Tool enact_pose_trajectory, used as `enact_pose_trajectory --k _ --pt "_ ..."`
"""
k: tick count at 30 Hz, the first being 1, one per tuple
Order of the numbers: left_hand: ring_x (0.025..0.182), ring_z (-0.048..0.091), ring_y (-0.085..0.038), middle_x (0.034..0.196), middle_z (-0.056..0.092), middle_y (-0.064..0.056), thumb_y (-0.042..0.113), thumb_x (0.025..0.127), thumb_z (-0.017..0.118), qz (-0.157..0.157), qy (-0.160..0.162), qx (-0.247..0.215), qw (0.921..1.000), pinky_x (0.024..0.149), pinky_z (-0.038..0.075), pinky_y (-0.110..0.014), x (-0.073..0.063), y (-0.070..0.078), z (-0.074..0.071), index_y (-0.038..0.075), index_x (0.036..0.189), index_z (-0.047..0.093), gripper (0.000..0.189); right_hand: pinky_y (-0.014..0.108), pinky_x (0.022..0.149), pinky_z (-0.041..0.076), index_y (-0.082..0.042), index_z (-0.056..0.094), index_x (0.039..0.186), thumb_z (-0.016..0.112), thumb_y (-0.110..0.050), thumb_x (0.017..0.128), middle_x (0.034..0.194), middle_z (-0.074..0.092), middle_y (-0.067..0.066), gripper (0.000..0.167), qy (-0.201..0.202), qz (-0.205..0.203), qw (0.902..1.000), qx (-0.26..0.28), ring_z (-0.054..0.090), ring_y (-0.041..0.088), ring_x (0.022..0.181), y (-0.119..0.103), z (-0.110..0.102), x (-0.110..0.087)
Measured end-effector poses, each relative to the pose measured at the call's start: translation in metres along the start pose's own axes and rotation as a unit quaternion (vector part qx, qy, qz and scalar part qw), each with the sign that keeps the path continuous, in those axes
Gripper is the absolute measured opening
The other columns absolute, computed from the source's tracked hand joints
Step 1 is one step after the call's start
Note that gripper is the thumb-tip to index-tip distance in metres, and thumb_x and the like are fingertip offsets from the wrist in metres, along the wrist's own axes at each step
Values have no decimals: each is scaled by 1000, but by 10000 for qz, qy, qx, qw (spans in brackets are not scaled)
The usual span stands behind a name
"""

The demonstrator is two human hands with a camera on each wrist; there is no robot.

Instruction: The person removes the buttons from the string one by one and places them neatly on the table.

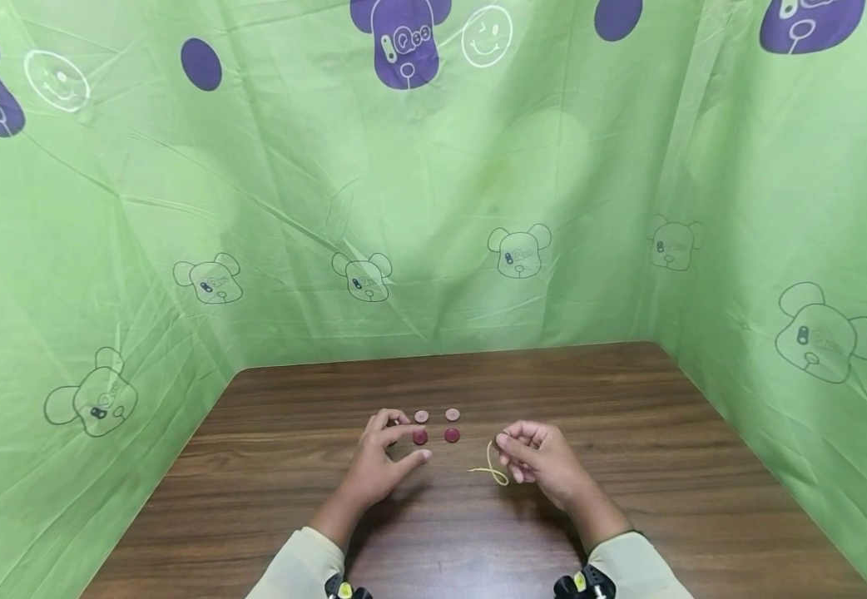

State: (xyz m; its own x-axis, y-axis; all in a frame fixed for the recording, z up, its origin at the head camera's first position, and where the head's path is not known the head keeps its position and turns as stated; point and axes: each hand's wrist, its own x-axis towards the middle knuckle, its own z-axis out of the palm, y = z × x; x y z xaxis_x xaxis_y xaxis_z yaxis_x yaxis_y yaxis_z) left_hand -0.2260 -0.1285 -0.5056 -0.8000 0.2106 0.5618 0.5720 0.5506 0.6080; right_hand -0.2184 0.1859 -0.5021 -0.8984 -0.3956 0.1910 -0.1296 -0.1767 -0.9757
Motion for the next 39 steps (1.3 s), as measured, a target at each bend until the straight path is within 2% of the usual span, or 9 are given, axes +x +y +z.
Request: enact_pose_trajectory --k 4,9,14,20,25,28,31,36,39 --pt "113 57 -21 118 65 -5 21 82 97 -41 -5 -13 10000 101 43 -46 0 0 -1 17 113 86 33 17 50 38 -11 69 109 63 -5 109 79 73 -6 8 -4 163 9997 176 60 3 57 -2 0 -1" --pt "112 57 -23 117 65 -7 20 81 97 7 39 7 10000 101 44 -46 0 1 -1 15 113 86 34 15 52 44 -7 67 129 64 -3 107 81 75 -3 22 -56 184 9990 395 62 4 59 -2 0 0" --pt "116 61 -28 120 67 -10 17 80 98 119 127 -74 9998 102 47 -46 1 6 1 14 114 85 37 14 51 43 -4 67 131 63 -1 107 86 76 -1 25 -284 139 9986 429 63 3 62 -2 0 0" --pt "110 63 -24 119 68 -10 19 84 96 236 -92 -508 9984 97 47 -36 3 22 10 16 116 85 35 16 59 54 2 67 133 64 1 106 91 77 -2 28 -424 242 9975 501 67 5 69 -3 -1 1" --pt "103 66 -28 115 72 -13 20 87 94 -38 -404 -1047 9937 93 53 -34 4 34 16 15 119 84 33 13 55 45 -8 71 133 63 0 107 93 78 -2 28 -558 161 9972 467 68 4 71 -2 0 2" --pt "98 66 -34 113 76 -12 18 88 93 -216 -428 -1364 9895 89 57 -38 5 40 19 13 120 83 34 13 53 38 -10 72 133 61 -1 109 93 79 -1 28 -590 78 9971 468 67 4 71 -2 1 2" --pt "94 65 -35 109 76 -11 17 88 92 -396 -444 -1617 9850 86 57 -38 5 45 22 11 121 83 34 12 53 39 -7 73 134 61 -1 109 92 78 -2 28 -594 -15 9973 442 67 3 71 0 1 2" --pt "87 61 -32 96 69 -11 21 89 92 -719 -592 -1783 9796 78 52 -34 7 56 25 11 122 83 36 14 54 40 -13 77 130 59 -1 110 87 73 -8 29 -548 -295 9979 180 61 0 66 1 0 0" --pt "85 60 -22 95 66 -19 21 89 92 -816 -659 -1821 9777 77 52 -32 8 61 28 11 124 82 37 16 54 38 -19 79 126 59 0 110 86 72 -11 32 -476 -379 9981 44 57 -1 62 1 0 0"
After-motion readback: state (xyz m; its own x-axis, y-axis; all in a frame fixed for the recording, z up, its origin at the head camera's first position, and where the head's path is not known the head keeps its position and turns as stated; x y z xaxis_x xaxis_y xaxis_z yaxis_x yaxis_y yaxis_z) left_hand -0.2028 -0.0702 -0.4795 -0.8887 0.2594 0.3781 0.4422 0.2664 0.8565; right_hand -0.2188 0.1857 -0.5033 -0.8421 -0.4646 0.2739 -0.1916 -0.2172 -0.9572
